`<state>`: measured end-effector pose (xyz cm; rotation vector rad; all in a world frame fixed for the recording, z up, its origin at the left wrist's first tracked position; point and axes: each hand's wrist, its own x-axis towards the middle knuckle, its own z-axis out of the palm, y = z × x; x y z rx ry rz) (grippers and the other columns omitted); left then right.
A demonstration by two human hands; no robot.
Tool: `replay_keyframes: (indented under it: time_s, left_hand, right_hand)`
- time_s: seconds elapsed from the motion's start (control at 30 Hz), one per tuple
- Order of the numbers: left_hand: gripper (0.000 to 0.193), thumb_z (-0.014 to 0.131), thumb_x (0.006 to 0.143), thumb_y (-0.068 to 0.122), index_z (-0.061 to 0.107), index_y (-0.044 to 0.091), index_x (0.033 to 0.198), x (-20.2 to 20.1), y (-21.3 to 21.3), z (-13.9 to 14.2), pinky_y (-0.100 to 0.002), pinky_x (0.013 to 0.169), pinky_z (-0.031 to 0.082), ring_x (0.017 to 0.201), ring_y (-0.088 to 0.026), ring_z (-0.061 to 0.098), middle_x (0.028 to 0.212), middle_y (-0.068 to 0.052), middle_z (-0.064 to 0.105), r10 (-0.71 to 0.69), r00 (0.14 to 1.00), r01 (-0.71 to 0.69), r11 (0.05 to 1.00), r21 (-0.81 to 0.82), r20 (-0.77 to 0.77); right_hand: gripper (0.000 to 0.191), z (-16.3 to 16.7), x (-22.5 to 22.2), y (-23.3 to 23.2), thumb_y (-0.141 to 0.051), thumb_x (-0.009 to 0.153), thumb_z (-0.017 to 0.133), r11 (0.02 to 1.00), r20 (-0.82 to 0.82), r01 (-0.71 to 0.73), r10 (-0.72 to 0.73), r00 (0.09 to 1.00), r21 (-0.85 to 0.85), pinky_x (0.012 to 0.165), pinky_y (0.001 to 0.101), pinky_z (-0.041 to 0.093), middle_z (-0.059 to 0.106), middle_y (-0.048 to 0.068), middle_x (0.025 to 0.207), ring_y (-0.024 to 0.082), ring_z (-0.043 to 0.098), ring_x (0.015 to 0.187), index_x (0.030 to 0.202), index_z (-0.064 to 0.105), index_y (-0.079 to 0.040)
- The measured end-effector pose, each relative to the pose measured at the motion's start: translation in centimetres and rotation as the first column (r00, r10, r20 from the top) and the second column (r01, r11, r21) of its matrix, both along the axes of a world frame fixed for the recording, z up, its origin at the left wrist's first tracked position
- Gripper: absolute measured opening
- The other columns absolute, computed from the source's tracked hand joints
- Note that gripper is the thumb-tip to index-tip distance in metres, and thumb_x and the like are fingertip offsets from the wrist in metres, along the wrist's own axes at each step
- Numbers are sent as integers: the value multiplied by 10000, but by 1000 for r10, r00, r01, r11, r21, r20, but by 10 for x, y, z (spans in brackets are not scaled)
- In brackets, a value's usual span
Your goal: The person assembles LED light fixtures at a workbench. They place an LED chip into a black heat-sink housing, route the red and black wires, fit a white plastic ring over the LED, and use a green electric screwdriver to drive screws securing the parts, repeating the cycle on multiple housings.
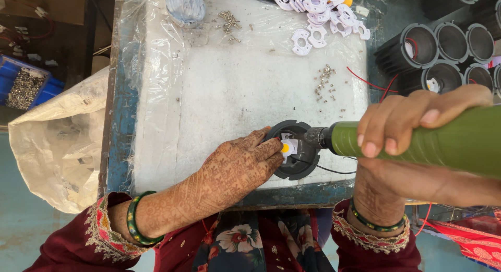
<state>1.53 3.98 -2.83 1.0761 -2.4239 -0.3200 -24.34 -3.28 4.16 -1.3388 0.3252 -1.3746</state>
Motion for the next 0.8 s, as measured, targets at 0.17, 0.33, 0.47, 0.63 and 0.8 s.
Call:
replay_keyframes:
  time_s: [0.17,0.33,0.47,0.63,0.8]
  left_hand:
    - [343,686,783,103,718,37,1119,1,-1,-2,-393,874,597,1229,-356,617,1204,-103,655,3,1000,-3,1000,-30,-20]
    - [328,703,821,143,716,52,1136,-1,-4,-6,-397,807,606,1216,-351,618,1171,-86,650,16,997,-16,1000,1,-78]
    - [310,706,815,148,713,60,1113,-1,-5,-7,-403,764,609,1198,-347,623,1139,-77,650,17,997,-18,1000,-14,-73]
    - [287,699,807,141,704,60,1082,-1,-8,-6,-403,768,611,1181,-337,627,1130,-73,647,2,996,-2,1000,2,-94]
    - [295,693,796,140,702,46,1076,1,-9,-4,-404,746,610,1179,-359,622,1132,-88,643,-24,993,28,999,28,-117]
  right_hand:
    - [540,-3,6,0,-543,968,562,1000,-24,-16,16,1000,-12,571,451,478,556,170,713,293,550,573,1026,446,-19]
    - [633,-4,4,1,-606,904,569,999,-6,13,-13,1000,51,560,486,480,528,203,717,318,544,560,1013,456,7]
    - [649,-6,-1,-7,-618,898,568,994,19,-79,78,997,73,600,505,488,530,223,723,333,553,594,976,476,19]
    - [759,-10,-3,-20,-685,804,616,989,6,-100,100,995,113,546,518,484,518,234,695,337,508,603,1031,482,26]
    - [928,-9,-2,-37,-833,736,584,957,-27,-279,282,959,77,557,498,515,554,244,756,321,552,615,1040,526,41]
